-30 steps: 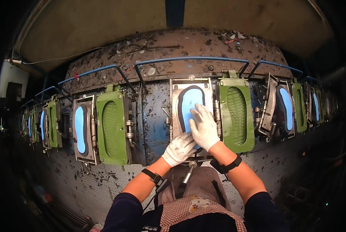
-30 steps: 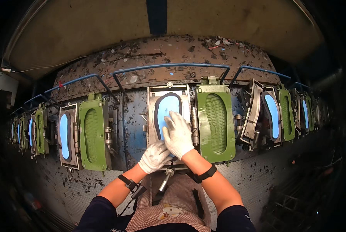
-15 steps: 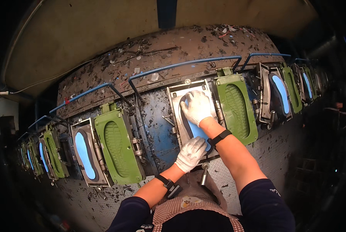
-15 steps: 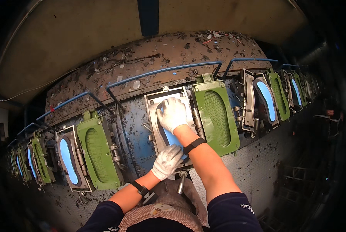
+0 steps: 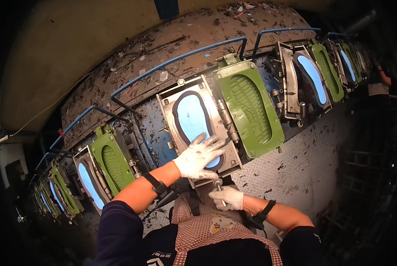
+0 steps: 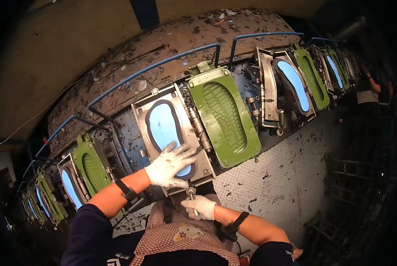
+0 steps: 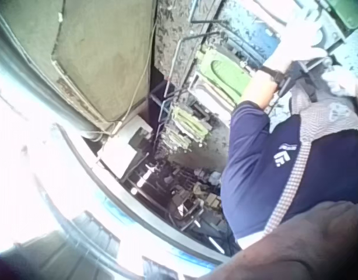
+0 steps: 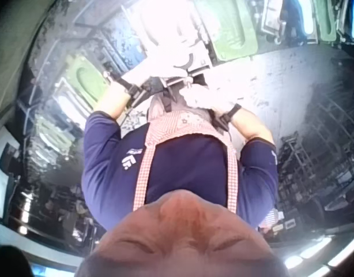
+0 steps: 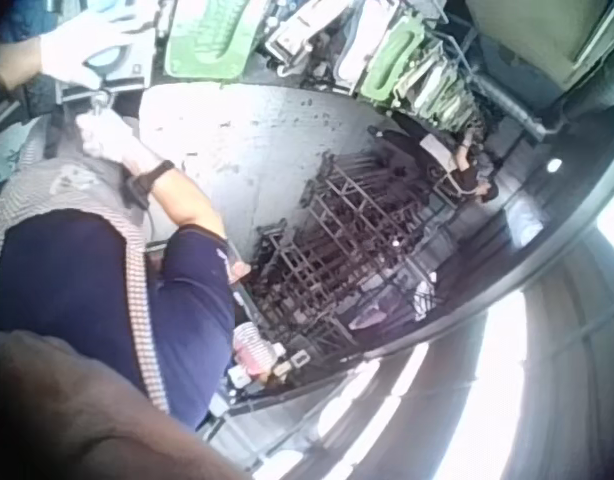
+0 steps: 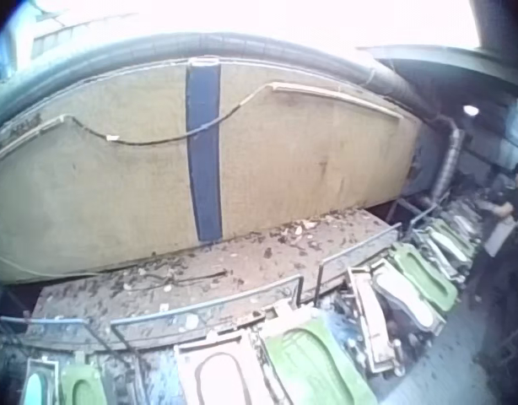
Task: Placing and securing blue shoe sole components into metal molds on an industrial assembly line.
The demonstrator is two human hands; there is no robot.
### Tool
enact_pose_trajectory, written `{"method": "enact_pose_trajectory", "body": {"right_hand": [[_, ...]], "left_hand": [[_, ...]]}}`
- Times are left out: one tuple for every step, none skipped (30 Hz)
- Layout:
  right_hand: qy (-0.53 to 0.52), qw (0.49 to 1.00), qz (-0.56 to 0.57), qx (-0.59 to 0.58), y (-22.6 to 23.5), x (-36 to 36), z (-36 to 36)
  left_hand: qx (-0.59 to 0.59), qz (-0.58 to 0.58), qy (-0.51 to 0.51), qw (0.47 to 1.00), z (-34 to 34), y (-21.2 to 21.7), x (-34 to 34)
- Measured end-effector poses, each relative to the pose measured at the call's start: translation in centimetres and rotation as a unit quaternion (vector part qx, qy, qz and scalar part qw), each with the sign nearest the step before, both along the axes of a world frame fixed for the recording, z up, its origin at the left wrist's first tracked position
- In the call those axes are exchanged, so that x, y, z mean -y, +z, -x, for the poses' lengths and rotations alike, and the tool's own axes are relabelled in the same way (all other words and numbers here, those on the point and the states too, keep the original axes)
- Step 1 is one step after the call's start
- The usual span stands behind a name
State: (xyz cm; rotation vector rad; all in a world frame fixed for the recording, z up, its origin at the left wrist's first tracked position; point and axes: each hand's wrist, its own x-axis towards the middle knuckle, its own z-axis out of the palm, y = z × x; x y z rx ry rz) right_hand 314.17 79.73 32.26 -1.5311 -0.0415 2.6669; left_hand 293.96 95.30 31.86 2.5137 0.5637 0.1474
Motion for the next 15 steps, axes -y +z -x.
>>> {"method": "enact_pose_trajectory", "body": {"right_hand": [[0.268,0.961,-0.067,-0.01,0.4,-4.8,-2.9],[0.44,0.879,-0.182,0.002,-0.1,-7.4,-4.0],[0.566,0.796,-0.215,0.003,0.7,-9.4,-3.1],[0.678,0.691,-0.25,0.01,1.2,-10.9,-2.0],[0.684,0.685,-0.249,0.011,0.8,-10.1,-2.7],[0.645,0.659,-0.381,0.067,0.3,-8.2,-4.1],[0.593,0.615,-0.507,0.118,0.1,-7.1,-5.3],[0.561,0.661,-0.475,0.148,3.0,-7.0,-5.4],[0.546,0.677,-0.463,0.17,4.4,-6.3,-6.0],[0.533,0.688,-0.456,0.188,5.0,-5.5,-6.8],[0.466,0.725,-0.464,0.205,4.9,-4.5,-7.7],[0.476,0.721,-0.462,0.2,5.3,-4.1,-8.0],[0.461,0.744,-0.441,0.199,5.7,-4.4,-8.2],[0.449,0.763,-0.428,0.184,6.1,-4.7,-7.9],[0.4,0.772,-0.454,0.195,5.2,-4.2,-9.4]], "left_hand": [[0.007,0.008,0.007,1.0,0.4,-0.1,-0.1],[0.019,0.019,0.011,1.0,0.1,0.0,0.2],[0.011,0.036,0.013,0.999,0.1,0.3,0.1],[0.011,0.05,0.025,0.998,0.0,0.2,0.0],[0.032,0.059,0.053,0.996,0.2,0.5,-0.4],[0.057,0.068,0.078,0.993,0.4,0.8,-0.8],[0.104,0.034,0.217,0.97,1.6,0.6,-1.2],[0.141,0.004,0.361,0.922,3.8,-0.2,-1.4],[0.143,0.007,0.375,0.916,5.9,-2.0,-2.1],[0.261,0.11,0.541,0.792,8.4,-5.2,-3.4],[0.367,0.202,0.668,0.615,10.4,-8.3,-4.1],[0.451,0.286,0.743,0.403,10.9,-10.7,-3.9],[0.458,0.433,0.723,0.283,9.9,-11.9,-3.8],[0.504,0.479,0.665,0.273,11.1,-14.1,-1.9],[0.454,0.395,0.652,0.461,8.4,-13.6,-0.7]]}}
